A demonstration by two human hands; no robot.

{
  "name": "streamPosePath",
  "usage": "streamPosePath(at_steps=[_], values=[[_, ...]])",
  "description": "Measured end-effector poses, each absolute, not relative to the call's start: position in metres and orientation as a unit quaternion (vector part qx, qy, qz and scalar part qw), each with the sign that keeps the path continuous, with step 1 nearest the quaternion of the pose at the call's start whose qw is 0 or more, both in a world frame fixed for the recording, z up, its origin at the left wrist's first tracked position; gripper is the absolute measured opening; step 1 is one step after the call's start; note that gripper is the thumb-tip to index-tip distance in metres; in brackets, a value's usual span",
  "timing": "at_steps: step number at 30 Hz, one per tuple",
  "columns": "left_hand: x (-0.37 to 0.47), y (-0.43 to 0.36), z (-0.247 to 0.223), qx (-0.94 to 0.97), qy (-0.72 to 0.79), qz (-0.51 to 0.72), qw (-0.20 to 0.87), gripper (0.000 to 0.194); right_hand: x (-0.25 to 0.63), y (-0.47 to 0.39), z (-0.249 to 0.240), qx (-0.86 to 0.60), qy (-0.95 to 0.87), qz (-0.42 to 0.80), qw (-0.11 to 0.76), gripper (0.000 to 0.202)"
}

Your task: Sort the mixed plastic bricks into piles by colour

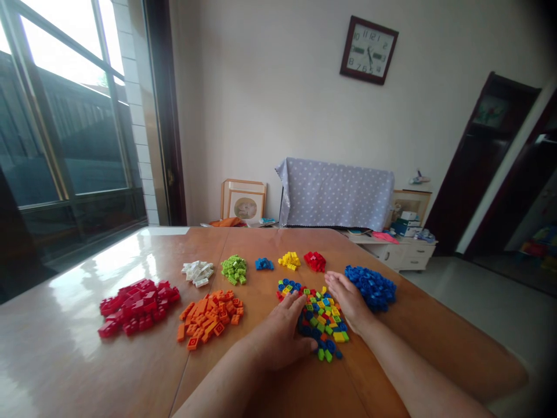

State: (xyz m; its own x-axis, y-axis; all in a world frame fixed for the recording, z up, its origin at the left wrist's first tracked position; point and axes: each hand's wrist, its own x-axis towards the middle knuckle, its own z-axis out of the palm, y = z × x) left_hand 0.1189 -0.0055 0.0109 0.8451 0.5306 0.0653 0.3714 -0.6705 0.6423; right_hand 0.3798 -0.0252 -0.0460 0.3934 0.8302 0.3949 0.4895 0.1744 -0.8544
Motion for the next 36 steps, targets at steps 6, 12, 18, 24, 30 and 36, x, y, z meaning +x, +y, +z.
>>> streamPosePath(at_steps=[6, 12, 18, 24, 30, 36], values=[[0.12, -0.006, 0.011, 0.902, 0.236, 0.164, 0.322, 0.084, 0.369, -0.027, -0.038, -0.61, -0.528, 0.169, 0.566, 0.052], [0.116, 0.008, 0.016, 0.887, 0.302, 0.261, 0.234, 0.046, 0.373, -0.033, -0.032, -0.657, -0.503, 0.087, 0.554, 0.047], [0.109, 0.019, 0.02, 0.872, 0.401, 0.21, 0.185, 0.024, 0.372, -0.044, -0.024, -0.686, -0.515, 0.008, 0.513, 0.035], [0.111, 0.018, 0.009, 0.871, 0.397, 0.184, 0.223, 0.024, 0.363, -0.045, -0.026, -0.677, -0.554, 0.072, 0.479, 0.033], [0.112, 0.02, 0.008, 0.876, 0.386, 0.19, 0.22, 0.022, 0.367, -0.046, -0.023, -0.669, -0.528, 0.093, 0.515, 0.033], [0.11, 0.021, 0.012, 0.868, 0.408, 0.191, 0.209, 0.027, 0.373, -0.05, -0.019, -0.666, -0.521, 0.094, 0.524, 0.033]])
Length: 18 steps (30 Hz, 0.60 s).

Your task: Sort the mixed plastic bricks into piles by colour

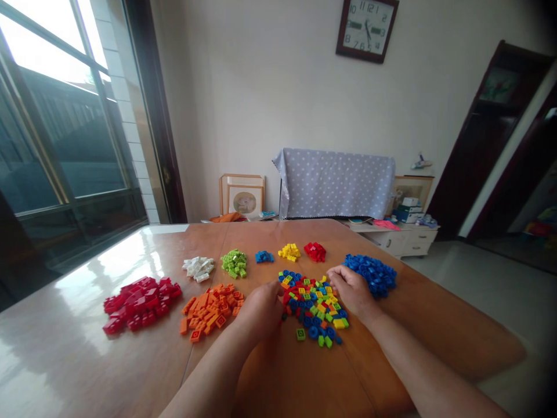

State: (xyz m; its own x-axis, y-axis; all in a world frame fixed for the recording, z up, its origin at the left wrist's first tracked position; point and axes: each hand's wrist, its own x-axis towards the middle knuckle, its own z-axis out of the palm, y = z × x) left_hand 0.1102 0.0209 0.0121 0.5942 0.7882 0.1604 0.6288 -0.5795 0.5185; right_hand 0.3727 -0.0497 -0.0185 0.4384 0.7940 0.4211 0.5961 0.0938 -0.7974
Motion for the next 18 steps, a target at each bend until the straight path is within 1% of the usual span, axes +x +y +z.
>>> streamPosePath(at_steps=[6, 9, 14, 18], values=[[0.109, 0.017, 0.016, 0.865, 0.428, 0.167, 0.205, 0.027, 0.386, -0.052, -0.019, -0.668, -0.54, 0.093, 0.505, 0.027], [0.109, 0.017, 0.015, 0.868, 0.425, 0.161, 0.201, 0.024, 0.401, -0.051, -0.023, -0.695, -0.522, 0.056, 0.492, 0.028], [0.111, 0.02, 0.01, 0.869, 0.429, 0.158, 0.19, 0.023, 0.414, -0.045, -0.031, -0.736, -0.538, -0.008, 0.411, 0.028], [0.11, 0.02, 0.012, 0.863, 0.444, 0.156, 0.181, 0.02, 0.405, -0.04, -0.019, -0.727, -0.567, -0.006, 0.387, 0.03]])
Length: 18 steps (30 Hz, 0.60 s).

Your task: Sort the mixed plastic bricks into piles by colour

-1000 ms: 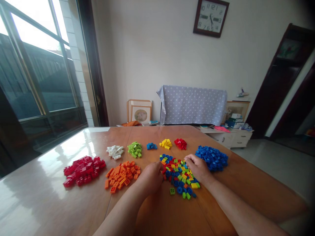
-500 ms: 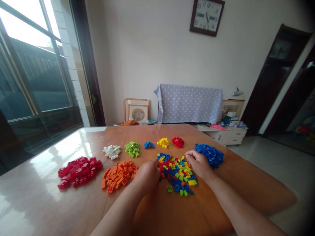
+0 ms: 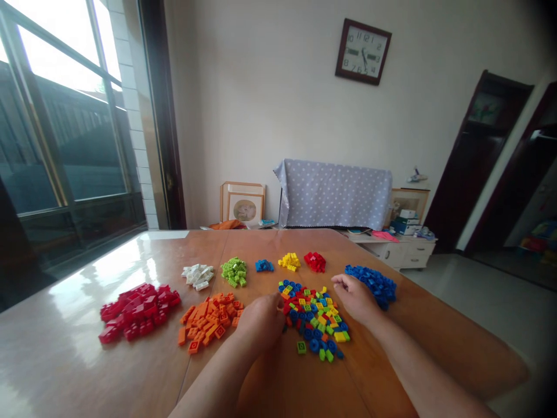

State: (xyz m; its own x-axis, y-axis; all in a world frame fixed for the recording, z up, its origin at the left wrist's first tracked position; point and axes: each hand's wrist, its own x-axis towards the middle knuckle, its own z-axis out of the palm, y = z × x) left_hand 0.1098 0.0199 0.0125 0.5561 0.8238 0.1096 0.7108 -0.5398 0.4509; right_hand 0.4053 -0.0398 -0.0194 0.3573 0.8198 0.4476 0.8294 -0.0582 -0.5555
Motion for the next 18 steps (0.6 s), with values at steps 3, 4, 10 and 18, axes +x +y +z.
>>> streamPosePath(at_steps=[3, 4, 10, 18], values=[[0.108, 0.018, 0.017, 0.861, 0.45, 0.155, 0.178, 0.017, 0.394, -0.034, -0.003, -0.707, -0.597, 0.038, 0.377, 0.031], [0.108, 0.017, 0.018, 0.861, 0.45, 0.156, 0.176, 0.017, 0.39, -0.032, 0.001, -0.701, -0.606, 0.055, 0.371, 0.031], [0.11, 0.016, 0.018, 0.864, 0.442, 0.163, 0.181, 0.014, 0.367, -0.011, 0.017, -0.681, -0.655, 0.113, 0.307, 0.029], [0.112, 0.019, 0.008, 0.873, 0.411, 0.185, 0.186, 0.012, 0.34, 0.008, 0.005, -0.656, -0.707, 0.068, 0.255, 0.029]])
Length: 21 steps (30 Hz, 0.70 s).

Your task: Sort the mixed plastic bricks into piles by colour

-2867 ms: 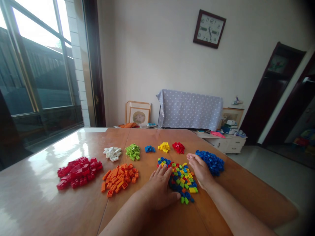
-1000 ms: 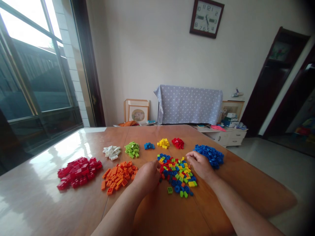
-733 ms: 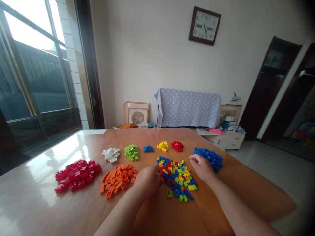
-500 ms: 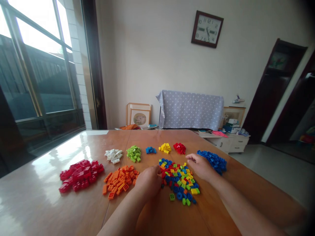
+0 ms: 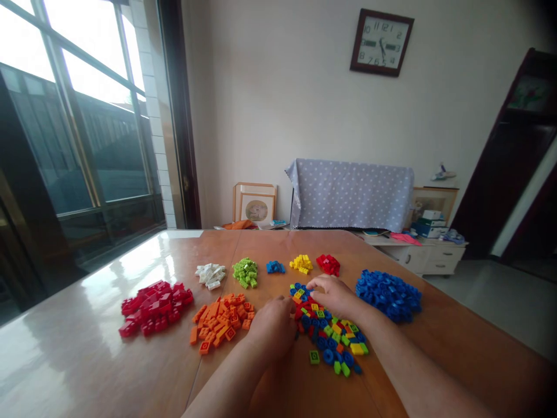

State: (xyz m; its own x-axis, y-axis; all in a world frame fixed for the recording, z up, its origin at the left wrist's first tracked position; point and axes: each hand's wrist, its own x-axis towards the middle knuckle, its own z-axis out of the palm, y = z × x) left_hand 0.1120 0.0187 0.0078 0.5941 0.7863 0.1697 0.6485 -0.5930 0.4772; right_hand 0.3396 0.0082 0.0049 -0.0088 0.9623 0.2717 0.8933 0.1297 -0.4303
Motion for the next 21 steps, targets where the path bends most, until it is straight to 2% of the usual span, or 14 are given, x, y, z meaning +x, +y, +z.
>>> streamPosePath(at_steps=[4, 11, 14, 17, 21], values=[[0.113, 0.021, 0.005, 0.877, 0.406, 0.192, 0.171, 0.01, 0.333, 0.002, -0.007, -0.63, -0.74, 0.071, 0.225, 0.036], [0.113, 0.021, 0.007, 0.875, 0.417, 0.184, 0.165, 0.01, 0.336, -0.001, -0.004, -0.622, -0.734, 0.031, 0.271, 0.024], [0.112, 0.021, 0.011, 0.875, 0.419, 0.185, 0.159, 0.011, 0.338, 0.004, -0.008, -0.625, -0.731, 0.017, 0.273, 0.033], [0.113, 0.021, 0.011, 0.876, 0.416, 0.187, 0.154, 0.012, 0.337, 0.008, -0.014, -0.633, -0.736, 0.028, 0.24, 0.043], [0.113, 0.022, 0.01, 0.876, 0.419, 0.184, 0.152, 0.012, 0.337, 0.008, -0.015, -0.625, -0.744, 0.026, 0.233, 0.035]])
